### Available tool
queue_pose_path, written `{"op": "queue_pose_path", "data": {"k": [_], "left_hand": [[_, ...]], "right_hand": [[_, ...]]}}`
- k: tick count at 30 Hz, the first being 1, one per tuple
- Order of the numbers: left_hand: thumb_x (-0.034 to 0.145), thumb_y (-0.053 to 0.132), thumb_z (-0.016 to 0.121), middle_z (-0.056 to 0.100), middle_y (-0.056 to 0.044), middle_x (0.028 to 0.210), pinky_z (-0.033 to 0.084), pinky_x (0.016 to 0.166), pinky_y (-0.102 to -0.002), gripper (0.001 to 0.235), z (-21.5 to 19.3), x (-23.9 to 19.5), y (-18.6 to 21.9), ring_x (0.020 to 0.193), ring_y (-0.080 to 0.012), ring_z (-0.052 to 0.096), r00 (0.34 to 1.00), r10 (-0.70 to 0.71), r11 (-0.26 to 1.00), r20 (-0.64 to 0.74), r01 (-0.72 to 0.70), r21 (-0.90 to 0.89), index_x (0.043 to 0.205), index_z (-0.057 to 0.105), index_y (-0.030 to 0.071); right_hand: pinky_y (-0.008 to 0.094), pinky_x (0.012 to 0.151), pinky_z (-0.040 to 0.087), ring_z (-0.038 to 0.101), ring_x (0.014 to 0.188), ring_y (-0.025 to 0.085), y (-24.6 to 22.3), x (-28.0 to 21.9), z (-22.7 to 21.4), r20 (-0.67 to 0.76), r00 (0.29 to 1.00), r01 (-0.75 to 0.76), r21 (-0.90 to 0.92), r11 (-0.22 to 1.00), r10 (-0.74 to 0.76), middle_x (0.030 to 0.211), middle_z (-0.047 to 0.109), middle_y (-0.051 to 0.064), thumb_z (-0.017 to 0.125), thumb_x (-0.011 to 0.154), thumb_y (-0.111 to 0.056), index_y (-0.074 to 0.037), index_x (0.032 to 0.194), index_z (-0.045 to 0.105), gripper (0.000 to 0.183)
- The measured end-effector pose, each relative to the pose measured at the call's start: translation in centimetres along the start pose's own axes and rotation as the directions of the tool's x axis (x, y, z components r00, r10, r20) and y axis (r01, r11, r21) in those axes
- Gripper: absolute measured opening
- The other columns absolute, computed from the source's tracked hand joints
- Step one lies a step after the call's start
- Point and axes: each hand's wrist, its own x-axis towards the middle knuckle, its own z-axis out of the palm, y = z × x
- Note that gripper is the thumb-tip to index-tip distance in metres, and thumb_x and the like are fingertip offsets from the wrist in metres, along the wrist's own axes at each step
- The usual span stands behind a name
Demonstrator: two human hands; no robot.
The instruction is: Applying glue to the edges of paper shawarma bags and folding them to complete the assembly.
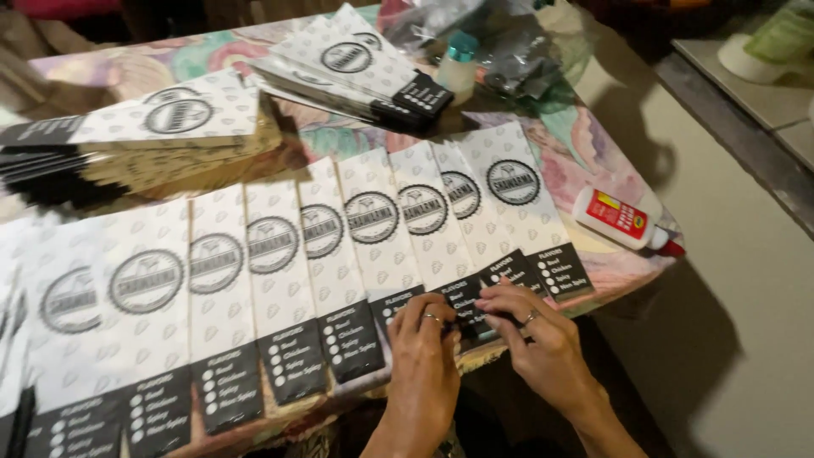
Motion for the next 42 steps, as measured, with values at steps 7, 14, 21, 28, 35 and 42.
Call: {"op": "queue_pose_path", "data": {"k": [7,14,21,28,35,42], "left_hand": [[0.090,0.004,0.069,0.067,-0.013,0.123,0.043,0.102,-0.044,0.011,-2.8,-3.0,-0.9,0.114,-0.0314,0.058,0.933,0.250,0.962,-0.259,-0.269,-0.040,0.100,0.067,0.003],[0.090,0.015,0.075,0.056,-0.017,0.143,0.041,0.117,-0.056,0.030,-5.7,-4.3,-4.2,0.133,-0.0367,0.054,0.955,0.260,0.964,-0.142,-0.248,0.095,0.115,0.064,0.002],[0.092,0.009,0.073,0.062,-0.019,0.132,0.045,0.115,-0.050,0.021,-5.8,-4.1,-4.2,0.126,-0.0288,0.061,0.917,0.373,0.924,-0.140,-0.354,0.145,0.108,0.065,-0.003],[0.087,0.005,0.078,0.062,-0.024,0.126,0.046,0.111,-0.052,0.015,-6.0,-4.1,-4.1,0.105,-0.0290,0.072,0.905,0.398,0.913,-0.147,-0.375,0.162,0.096,0.068,-0.003],[0.092,0.006,0.070,0.063,-0.010,0.115,0.037,0.099,-0.040,0.008,-5.6,-3.0,-2.6,0.109,-0.0206,0.064,0.946,0.222,0.973,-0.234,-0.202,0.109,0.088,0.062,0.006],[0.082,0.013,0.077,0.066,-0.010,0.114,0.039,0.101,-0.040,0.015,-5.0,-3.1,-3.2,0.118,-0.0227,0.060,0.988,0.002,0.997,-0.156,0.010,0.080,0.088,0.063,0.010]], "right_hand": [[0.037,0.112,0.053,0.070,0.121,0.029,-1.4,-0.4,1.0,-0.023,0.992,0.119,-0.110,0.987,-0.122,0.124,0.072,0.014,0.070,0.087,0.006,-0.002,0.114,0.070,0.027],[0.046,0.120,0.043,0.054,0.139,0.037,-0.9,-1.5,3.7,0.260,0.932,0.229,0.123,0.966,-0.254,0.144,0.059,0.017,0.067,0.095,-0.001,0.002,0.128,0.064,0.033],[0.053,0.115,0.051,0.059,0.133,0.045,-0.5,-1.5,3.0,0.218,0.907,0.333,0.150,0.931,-0.360,0.139,0.061,0.024,0.069,0.092,0.008,0.007,0.124,0.062,0.032],[0.053,0.118,0.047,0.056,0.135,0.044,-0.6,-1.4,3.5,0.209,0.935,0.247,0.197,0.949,-0.286,0.137,0.063,0.023,0.062,0.091,0.012,0.007,0.109,0.066,0.019],[0.037,0.108,0.057,0.072,0.118,0.031,-3.2,0.0,4.2,0.083,0.996,0.031,0.138,0.990,-0.043,0.115,0.073,0.016,0.073,0.085,0.004,0.002,0.086,0.071,0.003],[0.035,0.101,0.061,0.079,0.099,0.019,-2.9,0.2,4.9,0.067,0.997,-0.034,0.142,0.989,0.025,0.111,0.076,0.012,0.080,0.078,-0.001,-0.009,0.084,0.066,0.018]]}}
